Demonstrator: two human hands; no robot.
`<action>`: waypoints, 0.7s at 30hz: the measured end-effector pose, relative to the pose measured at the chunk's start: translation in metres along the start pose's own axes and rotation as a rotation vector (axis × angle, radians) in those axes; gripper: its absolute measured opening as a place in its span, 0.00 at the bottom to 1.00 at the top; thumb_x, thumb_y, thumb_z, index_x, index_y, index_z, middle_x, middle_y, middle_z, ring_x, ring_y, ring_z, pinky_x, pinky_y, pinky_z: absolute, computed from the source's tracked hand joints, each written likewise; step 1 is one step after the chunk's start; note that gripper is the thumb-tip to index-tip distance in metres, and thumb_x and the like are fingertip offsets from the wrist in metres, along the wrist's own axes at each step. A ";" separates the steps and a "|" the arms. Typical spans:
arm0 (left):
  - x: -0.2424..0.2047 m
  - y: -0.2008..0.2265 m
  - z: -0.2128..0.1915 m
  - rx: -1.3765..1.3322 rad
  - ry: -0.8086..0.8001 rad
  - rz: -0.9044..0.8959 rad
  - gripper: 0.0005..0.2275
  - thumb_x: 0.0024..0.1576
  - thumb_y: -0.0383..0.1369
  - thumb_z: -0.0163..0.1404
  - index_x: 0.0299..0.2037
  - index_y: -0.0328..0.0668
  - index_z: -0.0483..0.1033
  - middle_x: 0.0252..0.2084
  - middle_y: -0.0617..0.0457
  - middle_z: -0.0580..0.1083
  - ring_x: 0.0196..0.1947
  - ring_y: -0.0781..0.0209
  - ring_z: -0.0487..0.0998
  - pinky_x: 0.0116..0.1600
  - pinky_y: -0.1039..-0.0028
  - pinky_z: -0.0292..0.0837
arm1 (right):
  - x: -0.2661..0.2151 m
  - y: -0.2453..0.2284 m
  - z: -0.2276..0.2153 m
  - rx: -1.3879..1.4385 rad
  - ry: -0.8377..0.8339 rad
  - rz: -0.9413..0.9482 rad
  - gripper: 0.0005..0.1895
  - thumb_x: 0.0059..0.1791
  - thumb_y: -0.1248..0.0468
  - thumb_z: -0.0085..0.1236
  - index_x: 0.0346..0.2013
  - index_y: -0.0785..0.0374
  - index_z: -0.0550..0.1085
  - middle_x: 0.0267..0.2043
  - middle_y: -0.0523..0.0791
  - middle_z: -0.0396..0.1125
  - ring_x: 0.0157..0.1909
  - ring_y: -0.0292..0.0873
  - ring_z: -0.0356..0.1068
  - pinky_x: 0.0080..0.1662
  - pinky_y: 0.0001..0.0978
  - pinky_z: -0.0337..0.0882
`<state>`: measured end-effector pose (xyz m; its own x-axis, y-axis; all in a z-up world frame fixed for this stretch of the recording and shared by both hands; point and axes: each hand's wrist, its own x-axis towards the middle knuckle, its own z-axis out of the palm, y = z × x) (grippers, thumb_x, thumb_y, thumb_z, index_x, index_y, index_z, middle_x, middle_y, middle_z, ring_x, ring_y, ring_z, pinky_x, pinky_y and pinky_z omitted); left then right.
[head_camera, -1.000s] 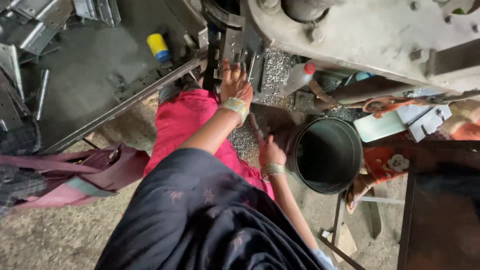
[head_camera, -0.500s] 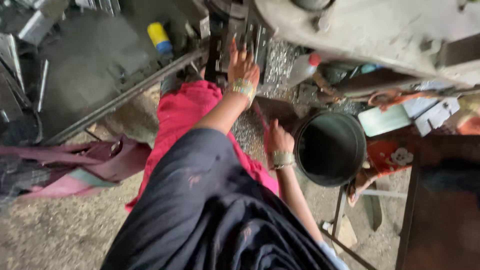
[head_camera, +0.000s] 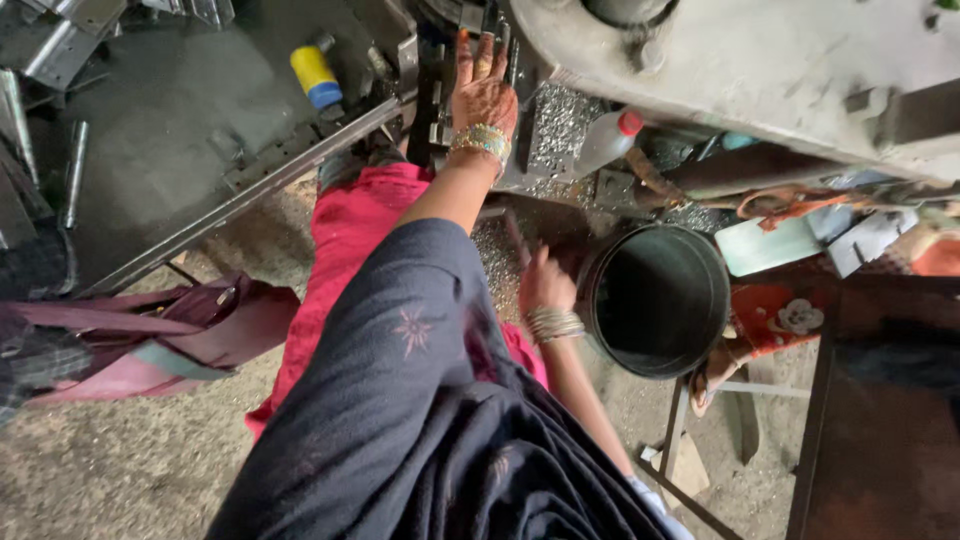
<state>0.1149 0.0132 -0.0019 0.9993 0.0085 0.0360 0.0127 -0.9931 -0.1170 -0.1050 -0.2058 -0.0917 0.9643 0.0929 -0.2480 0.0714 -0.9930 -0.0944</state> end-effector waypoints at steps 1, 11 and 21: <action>0.009 0.000 0.000 -0.023 0.038 -0.009 0.16 0.63 0.36 0.40 0.50 0.49 0.84 0.78 0.57 0.55 0.79 0.51 0.43 0.74 0.41 0.22 | 0.006 -0.001 0.000 0.055 0.027 0.001 0.17 0.55 0.56 0.44 0.53 0.62 0.64 0.40 0.57 0.72 0.38 0.62 0.76 0.36 0.56 0.75; -0.008 -0.003 0.008 -0.073 0.054 -0.013 0.16 0.61 0.39 0.42 0.51 0.50 0.83 0.78 0.54 0.51 0.78 0.47 0.41 0.73 0.40 0.19 | 0.009 -0.016 -0.040 -0.048 -0.042 -0.040 0.13 0.55 0.58 0.44 0.49 0.64 0.66 0.39 0.57 0.74 0.39 0.61 0.76 0.39 0.54 0.76; -0.034 -0.023 -0.019 0.052 -0.004 0.129 0.16 0.63 0.38 0.43 0.54 0.49 0.82 0.80 0.54 0.49 0.79 0.50 0.41 0.74 0.39 0.20 | 0.006 -0.021 -0.008 0.080 0.011 0.005 0.17 0.56 0.56 0.43 0.52 0.65 0.64 0.36 0.57 0.73 0.35 0.63 0.75 0.36 0.57 0.74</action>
<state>0.0798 0.0338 0.0184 0.9929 -0.1183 0.0138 -0.1142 -0.9785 -0.1716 -0.0985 -0.1845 -0.0833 0.9674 0.0863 -0.2380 0.0460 -0.9844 -0.1699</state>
